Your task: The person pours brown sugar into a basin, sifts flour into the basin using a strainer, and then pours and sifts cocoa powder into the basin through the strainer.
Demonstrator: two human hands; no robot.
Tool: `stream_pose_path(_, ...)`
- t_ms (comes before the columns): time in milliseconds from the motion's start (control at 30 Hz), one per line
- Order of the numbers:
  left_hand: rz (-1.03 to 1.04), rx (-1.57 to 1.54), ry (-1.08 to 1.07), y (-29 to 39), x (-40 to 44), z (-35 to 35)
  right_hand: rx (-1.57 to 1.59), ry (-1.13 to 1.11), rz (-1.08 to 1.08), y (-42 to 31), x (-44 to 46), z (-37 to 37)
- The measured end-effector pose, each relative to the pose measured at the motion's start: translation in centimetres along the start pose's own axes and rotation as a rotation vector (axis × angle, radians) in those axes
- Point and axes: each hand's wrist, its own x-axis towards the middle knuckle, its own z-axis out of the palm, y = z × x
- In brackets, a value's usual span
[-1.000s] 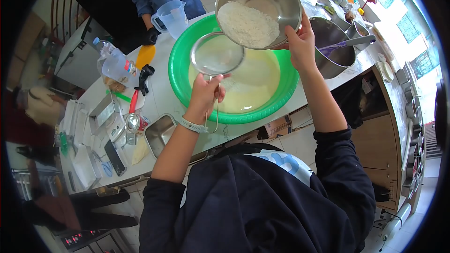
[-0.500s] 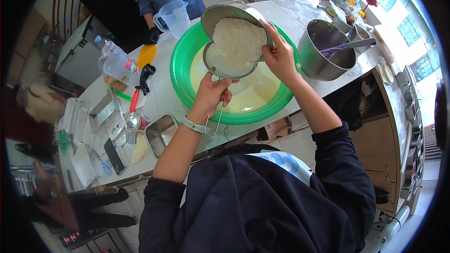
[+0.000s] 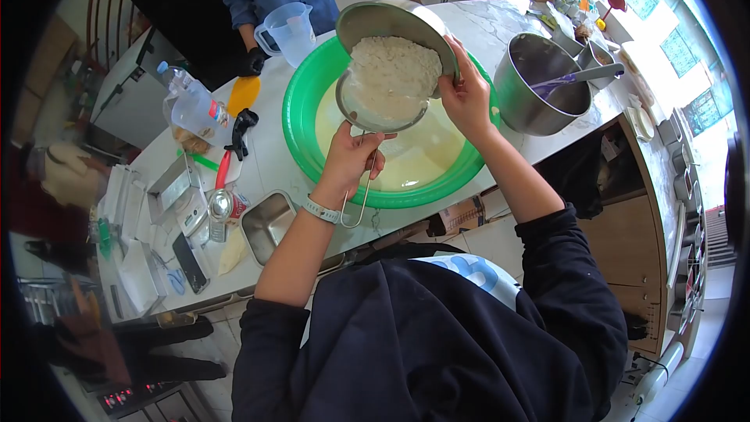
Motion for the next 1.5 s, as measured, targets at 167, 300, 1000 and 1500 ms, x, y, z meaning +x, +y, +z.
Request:
stream_pose_path(167, -0.028, -0.003, -0.027, -0.3, 0.3, -0.4, -0.024, -0.005, -0.035, -0.1, 0.0, 0.0)
stream_pose_path(300, -0.013, -0.024, -0.028, -0.3, -0.1, -0.2, -0.023, -0.017, 0.024, 0.1, 0.1, 0.2)
stream_pose_path(1000, 0.0, -0.168, 0.042, -0.2, -0.2, -0.4, 0.426, 0.257, 0.24, 2.4, 0.2, -0.4)
stream_pose_path(1500, 0.008, -0.129, 0.022, -0.3, 0.0, -0.3, 0.41, 0.275, 0.183, 2.0, 0.2, -0.4)
